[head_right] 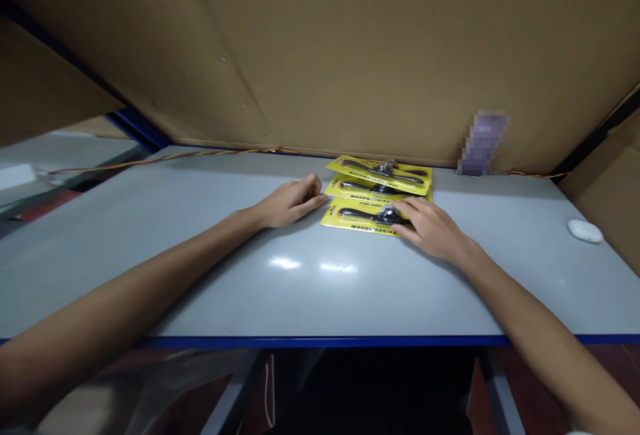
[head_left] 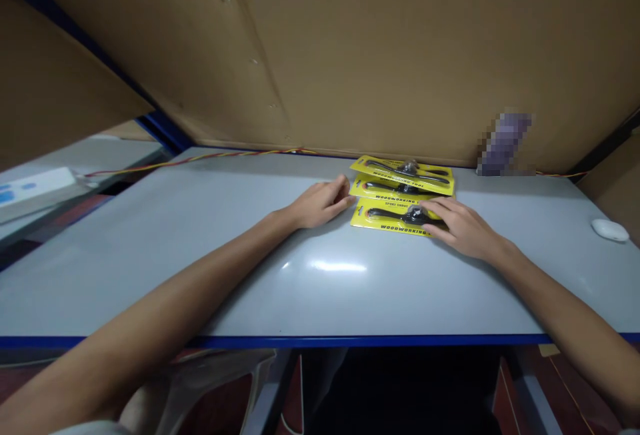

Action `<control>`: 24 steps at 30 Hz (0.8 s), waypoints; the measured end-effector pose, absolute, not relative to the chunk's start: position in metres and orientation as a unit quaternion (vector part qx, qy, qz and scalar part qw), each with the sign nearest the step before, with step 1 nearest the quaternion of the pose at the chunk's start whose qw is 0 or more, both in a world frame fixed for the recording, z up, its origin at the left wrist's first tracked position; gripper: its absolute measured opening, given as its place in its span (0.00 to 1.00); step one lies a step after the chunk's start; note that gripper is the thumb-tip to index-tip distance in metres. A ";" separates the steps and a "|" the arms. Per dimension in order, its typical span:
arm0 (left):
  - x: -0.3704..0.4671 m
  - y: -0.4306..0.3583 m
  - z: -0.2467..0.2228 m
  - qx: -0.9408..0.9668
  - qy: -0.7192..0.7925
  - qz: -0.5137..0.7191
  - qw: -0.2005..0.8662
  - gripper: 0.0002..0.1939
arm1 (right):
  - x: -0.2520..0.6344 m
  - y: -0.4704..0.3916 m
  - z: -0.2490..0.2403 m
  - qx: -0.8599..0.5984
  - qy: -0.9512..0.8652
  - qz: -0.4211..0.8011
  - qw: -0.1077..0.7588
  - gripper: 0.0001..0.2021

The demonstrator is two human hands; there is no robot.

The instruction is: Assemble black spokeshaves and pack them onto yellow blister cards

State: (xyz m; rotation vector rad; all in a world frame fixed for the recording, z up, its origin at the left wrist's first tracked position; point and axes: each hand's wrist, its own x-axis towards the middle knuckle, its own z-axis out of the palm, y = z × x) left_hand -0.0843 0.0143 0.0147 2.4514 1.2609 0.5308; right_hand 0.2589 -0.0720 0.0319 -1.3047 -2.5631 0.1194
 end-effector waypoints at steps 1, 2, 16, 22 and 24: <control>-0.085 0.015 0.014 0.858 0.444 0.190 0.174 0.16 | 0.254 -0.072 0.030 -0.459 -0.878 0.038 0.132 0.24; -0.086 0.015 0.014 0.856 0.442 0.194 0.183 0.17 | 0.249 -0.072 0.027 -0.471 -0.872 0.029 0.130 0.25; -0.090 0.015 0.015 0.851 0.383 0.209 0.292 0.22 | 0.243 -0.072 0.021 -0.479 -0.869 0.005 0.126 0.21; -0.085 -0.001 0.028 0.814 0.378 0.346 0.274 0.19 | 0.244 -0.076 0.017 -0.468 -0.872 -0.017 0.140 0.21; -0.080 -0.004 0.031 0.768 0.378 0.388 0.341 0.16 | 0.242 -0.079 0.015 -0.466 -0.870 -0.040 0.153 0.21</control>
